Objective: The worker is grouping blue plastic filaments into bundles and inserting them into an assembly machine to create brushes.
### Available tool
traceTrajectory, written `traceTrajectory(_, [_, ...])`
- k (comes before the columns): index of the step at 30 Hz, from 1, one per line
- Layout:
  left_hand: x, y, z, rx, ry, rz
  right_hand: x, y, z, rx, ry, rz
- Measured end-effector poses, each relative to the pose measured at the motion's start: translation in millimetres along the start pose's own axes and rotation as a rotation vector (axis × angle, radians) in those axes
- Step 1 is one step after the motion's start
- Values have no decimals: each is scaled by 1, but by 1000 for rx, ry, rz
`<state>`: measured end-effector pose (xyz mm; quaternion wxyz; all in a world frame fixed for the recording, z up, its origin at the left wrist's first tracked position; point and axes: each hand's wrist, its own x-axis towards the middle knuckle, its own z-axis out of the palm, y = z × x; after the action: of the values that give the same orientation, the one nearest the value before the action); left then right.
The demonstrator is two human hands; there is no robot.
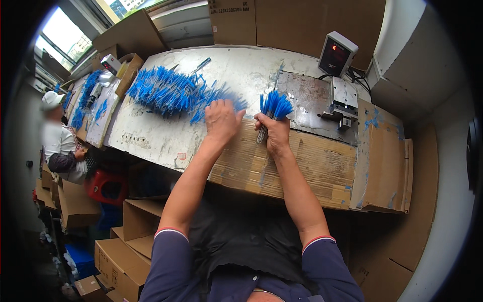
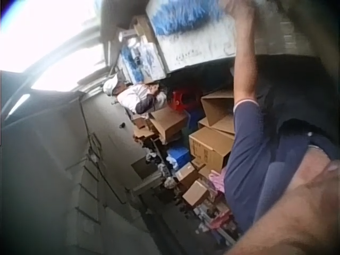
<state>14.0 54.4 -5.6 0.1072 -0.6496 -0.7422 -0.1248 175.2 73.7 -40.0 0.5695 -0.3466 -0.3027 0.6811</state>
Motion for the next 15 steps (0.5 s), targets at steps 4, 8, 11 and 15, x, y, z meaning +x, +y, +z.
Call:
traceTrajectory(4, [8, -5, 12, -46, 75, 106, -1, 0, 3, 18, -6, 9])
traceTrajectory(8, [21, -12, 16, -80, -71, 100, -2, -1, 4, 61, 1, 14])
traceTrajectory(11, [31, 1, -2, -124, -327, 22, 1, 0, -4, 41, -10, 41])
traceTrajectory(15, [34, -19, 8, -162, -294, 13, -3, -5, 4, 58, 5, 14])
